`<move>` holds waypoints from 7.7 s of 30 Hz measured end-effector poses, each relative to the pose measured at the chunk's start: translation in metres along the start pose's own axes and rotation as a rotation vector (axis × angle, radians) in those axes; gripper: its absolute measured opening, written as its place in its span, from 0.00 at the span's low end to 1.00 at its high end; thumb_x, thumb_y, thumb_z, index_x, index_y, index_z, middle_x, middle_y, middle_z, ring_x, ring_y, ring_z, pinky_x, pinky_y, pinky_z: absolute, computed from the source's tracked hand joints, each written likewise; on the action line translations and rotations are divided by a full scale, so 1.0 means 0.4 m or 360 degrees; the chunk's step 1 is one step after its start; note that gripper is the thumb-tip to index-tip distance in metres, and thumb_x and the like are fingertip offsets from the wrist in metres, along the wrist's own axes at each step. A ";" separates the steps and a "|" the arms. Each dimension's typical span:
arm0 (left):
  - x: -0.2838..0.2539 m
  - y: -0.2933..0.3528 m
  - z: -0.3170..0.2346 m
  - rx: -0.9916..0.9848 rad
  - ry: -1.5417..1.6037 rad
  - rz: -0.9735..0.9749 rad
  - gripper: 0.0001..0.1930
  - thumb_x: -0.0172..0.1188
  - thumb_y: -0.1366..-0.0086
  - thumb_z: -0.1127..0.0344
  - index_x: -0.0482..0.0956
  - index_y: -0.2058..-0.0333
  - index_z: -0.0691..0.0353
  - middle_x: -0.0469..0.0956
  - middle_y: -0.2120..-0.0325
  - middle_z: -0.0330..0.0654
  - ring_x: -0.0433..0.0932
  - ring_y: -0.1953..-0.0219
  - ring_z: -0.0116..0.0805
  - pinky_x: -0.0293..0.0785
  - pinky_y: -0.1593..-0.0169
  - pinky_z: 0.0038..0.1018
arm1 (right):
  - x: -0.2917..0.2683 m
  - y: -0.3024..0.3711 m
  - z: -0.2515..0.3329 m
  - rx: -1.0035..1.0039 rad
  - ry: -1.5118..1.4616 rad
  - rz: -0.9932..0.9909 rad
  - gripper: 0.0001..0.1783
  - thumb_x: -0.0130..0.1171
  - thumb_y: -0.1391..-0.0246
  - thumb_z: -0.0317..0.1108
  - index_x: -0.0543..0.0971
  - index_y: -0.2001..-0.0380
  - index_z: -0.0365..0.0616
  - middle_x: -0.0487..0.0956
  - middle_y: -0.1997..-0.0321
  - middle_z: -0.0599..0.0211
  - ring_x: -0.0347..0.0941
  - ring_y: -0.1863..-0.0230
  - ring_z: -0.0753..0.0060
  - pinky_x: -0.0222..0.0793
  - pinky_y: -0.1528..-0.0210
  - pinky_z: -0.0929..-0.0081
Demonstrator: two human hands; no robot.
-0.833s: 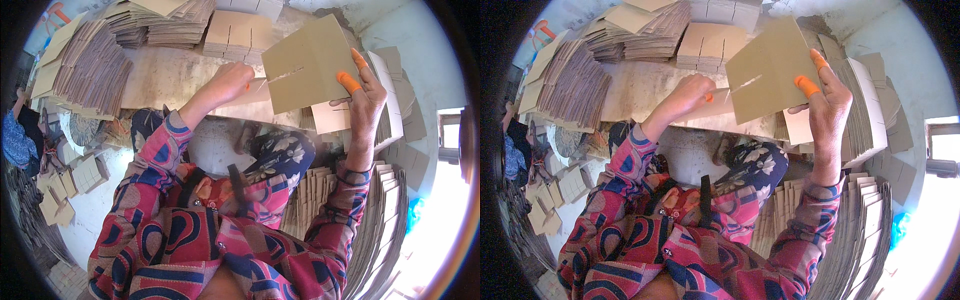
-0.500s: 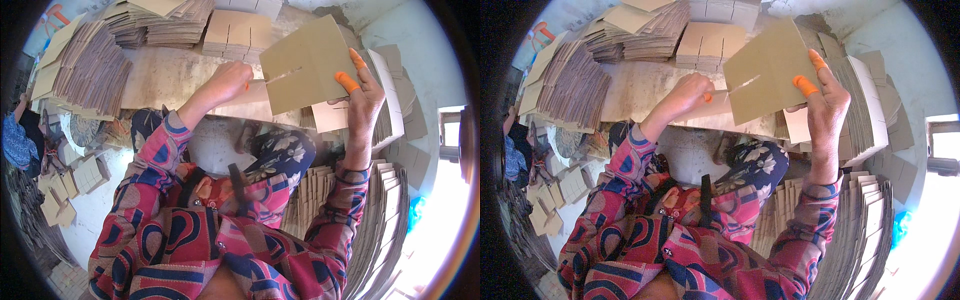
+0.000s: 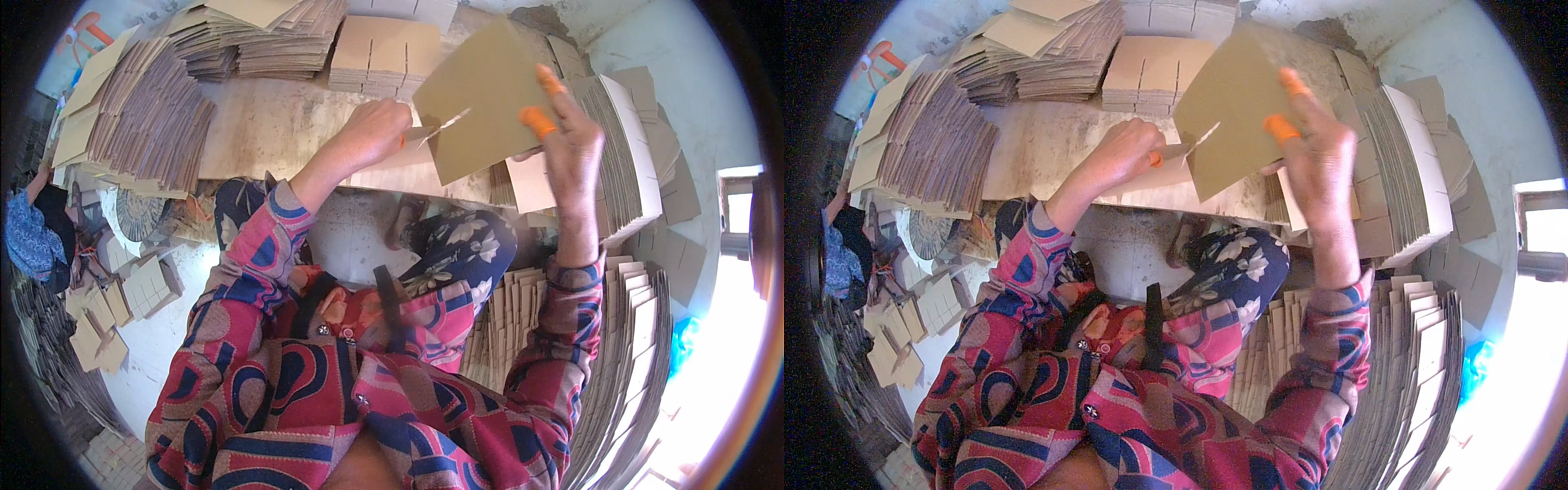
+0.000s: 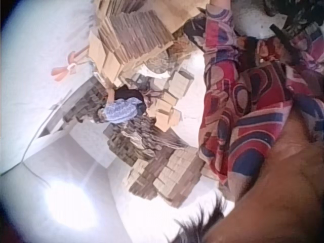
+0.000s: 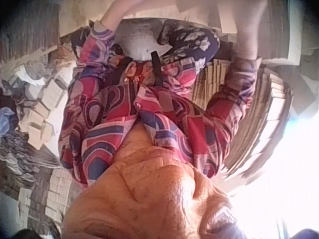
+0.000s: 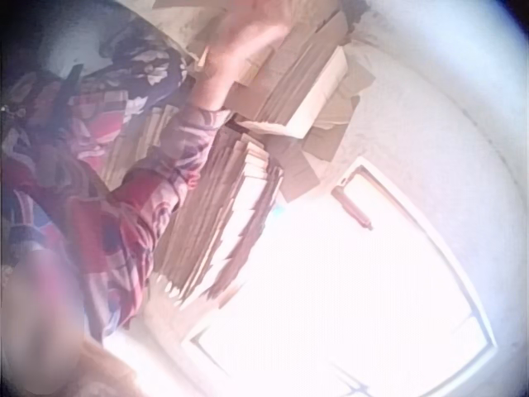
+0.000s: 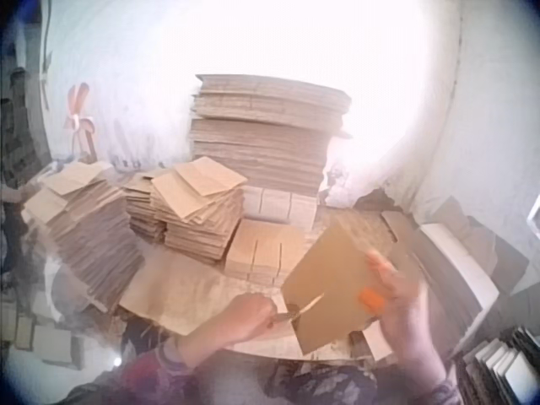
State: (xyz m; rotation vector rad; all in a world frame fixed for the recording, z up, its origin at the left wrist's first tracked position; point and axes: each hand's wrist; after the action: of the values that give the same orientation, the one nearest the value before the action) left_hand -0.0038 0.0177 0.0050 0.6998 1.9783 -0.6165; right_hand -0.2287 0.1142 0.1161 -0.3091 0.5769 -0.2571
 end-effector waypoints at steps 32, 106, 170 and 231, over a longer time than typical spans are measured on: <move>-0.052 0.046 -0.011 -0.0019 0.0144 -0.0197 0.17 0.68 0.49 0.57 0.77 0.70 0.66 0.76 0.77 0.55 0.76 0.71 0.56 0.69 0.66 0.43 | 0.029 0.163 -0.289 -0.0237 0.1538 -0.0374 0.43 0.68 0.51 0.47 0.63 0.36 0.43 0.77 0.57 0.54 0.75 0.57 0.56 0.73 0.62 0.62; -0.017 0.158 0.088 -0.0219 0.0341 -0.0371 0.05 0.61 0.45 0.72 0.84 0.70 0.64 0.79 0.77 0.55 0.78 0.74 0.51 0.72 0.68 0.37 | 0.087 -0.117 0.122 -0.0363 0.0182 0.0395 0.25 0.63 0.48 0.27 0.73 0.47 0.29 0.79 0.50 0.46 0.75 0.50 0.78 0.70 0.50 0.77; -0.004 0.148 0.022 0.0139 -0.0299 -0.0727 0.42 0.73 0.57 0.65 0.67 0.40 0.60 0.69 0.44 0.47 0.66 0.41 0.51 0.62 0.40 0.43 | 0.208 -0.047 -0.158 -0.0245 0.0969 0.0916 0.38 0.54 0.47 0.67 0.77 0.57 0.37 0.79 0.67 0.43 0.77 0.56 0.44 0.64 0.44 0.51; -0.192 -0.052 0.445 -0.0724 0.0838 -0.2119 0.45 0.52 0.35 0.38 0.54 0.37 0.75 0.51 0.34 0.60 0.50 0.31 0.48 0.44 0.31 0.35 | 0.414 0.399 -0.273 0.0115 0.0785 0.0479 0.15 0.62 0.48 0.38 0.75 0.60 0.43 0.79 0.64 0.59 0.75 0.58 0.55 0.64 0.49 0.50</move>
State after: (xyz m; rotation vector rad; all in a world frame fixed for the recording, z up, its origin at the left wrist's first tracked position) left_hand 0.1199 -0.1326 -0.0048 -0.9533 2.8026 -0.6904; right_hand -0.1330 0.1847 -0.1090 -0.0821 1.0871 -0.0596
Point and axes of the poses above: each hand's wrist, its own y-axis away from the middle knuckle, its own x-axis out of the palm, z = x × y
